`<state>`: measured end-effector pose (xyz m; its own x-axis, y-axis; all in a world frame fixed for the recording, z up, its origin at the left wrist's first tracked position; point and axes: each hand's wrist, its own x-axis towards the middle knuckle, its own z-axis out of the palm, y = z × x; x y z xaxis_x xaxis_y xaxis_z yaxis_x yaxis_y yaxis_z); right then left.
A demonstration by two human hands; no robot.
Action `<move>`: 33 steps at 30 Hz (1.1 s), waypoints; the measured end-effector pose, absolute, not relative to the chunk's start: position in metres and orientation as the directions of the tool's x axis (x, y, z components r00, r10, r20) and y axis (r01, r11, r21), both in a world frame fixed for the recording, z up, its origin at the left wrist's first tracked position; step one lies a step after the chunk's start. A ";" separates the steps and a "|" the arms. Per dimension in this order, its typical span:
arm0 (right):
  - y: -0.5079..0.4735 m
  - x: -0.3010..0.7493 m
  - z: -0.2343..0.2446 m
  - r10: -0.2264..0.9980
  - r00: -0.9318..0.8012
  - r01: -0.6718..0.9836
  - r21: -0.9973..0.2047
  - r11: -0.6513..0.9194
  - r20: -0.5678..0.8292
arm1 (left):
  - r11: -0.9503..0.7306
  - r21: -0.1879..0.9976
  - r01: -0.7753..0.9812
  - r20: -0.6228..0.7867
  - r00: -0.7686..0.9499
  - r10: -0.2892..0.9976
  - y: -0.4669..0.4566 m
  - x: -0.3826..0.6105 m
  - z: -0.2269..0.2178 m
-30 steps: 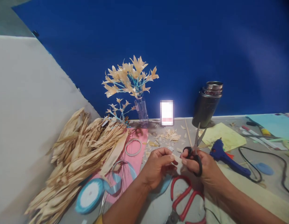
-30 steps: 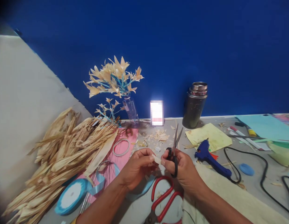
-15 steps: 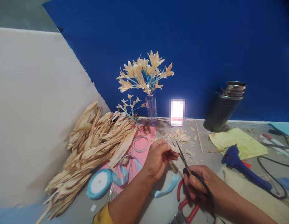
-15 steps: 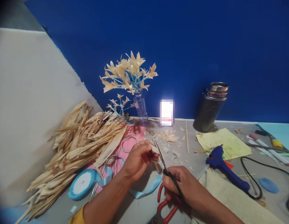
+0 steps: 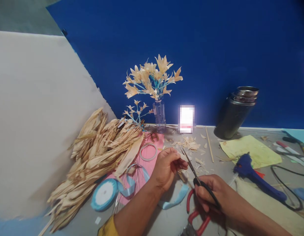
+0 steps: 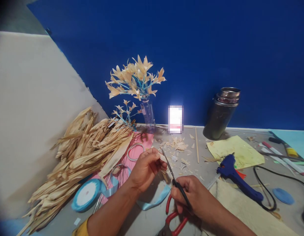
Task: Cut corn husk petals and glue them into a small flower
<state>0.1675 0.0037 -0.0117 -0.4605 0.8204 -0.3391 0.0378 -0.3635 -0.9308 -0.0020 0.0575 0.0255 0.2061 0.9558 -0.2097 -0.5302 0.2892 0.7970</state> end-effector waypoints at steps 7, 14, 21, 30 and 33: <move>0.003 0.167 -0.006 0.814 -0.465 0.063 -0.930 -0.362 -0.348 | 0.296 0.800 -0.522 -0.214 0.213 0.953 0.057 -0.003 0.026; 0.002 0.163 -0.003 0.806 -0.455 -0.006 -0.903 -0.429 -0.379 | 0.286 0.815 -0.503 -0.202 0.214 0.956 0.058 -0.005 0.026; 0.001 0.168 -0.014 0.792 -0.504 0.039 -0.925 -0.378 -0.345 | 0.279 0.842 -0.462 -0.196 0.219 0.956 0.061 -0.008 0.028; 0.001 0.170 -0.016 0.764 -0.553 0.044 -0.927 -0.372 -0.333 | 0.242 0.861 -0.447 -0.162 0.210 0.964 0.062 -0.010 0.027; 0.001 0.168 -0.016 0.772 -0.545 0.005 -0.923 -0.386 -0.326 | 0.252 0.859 -0.445 -0.171 0.214 0.962 0.061 -0.010 0.027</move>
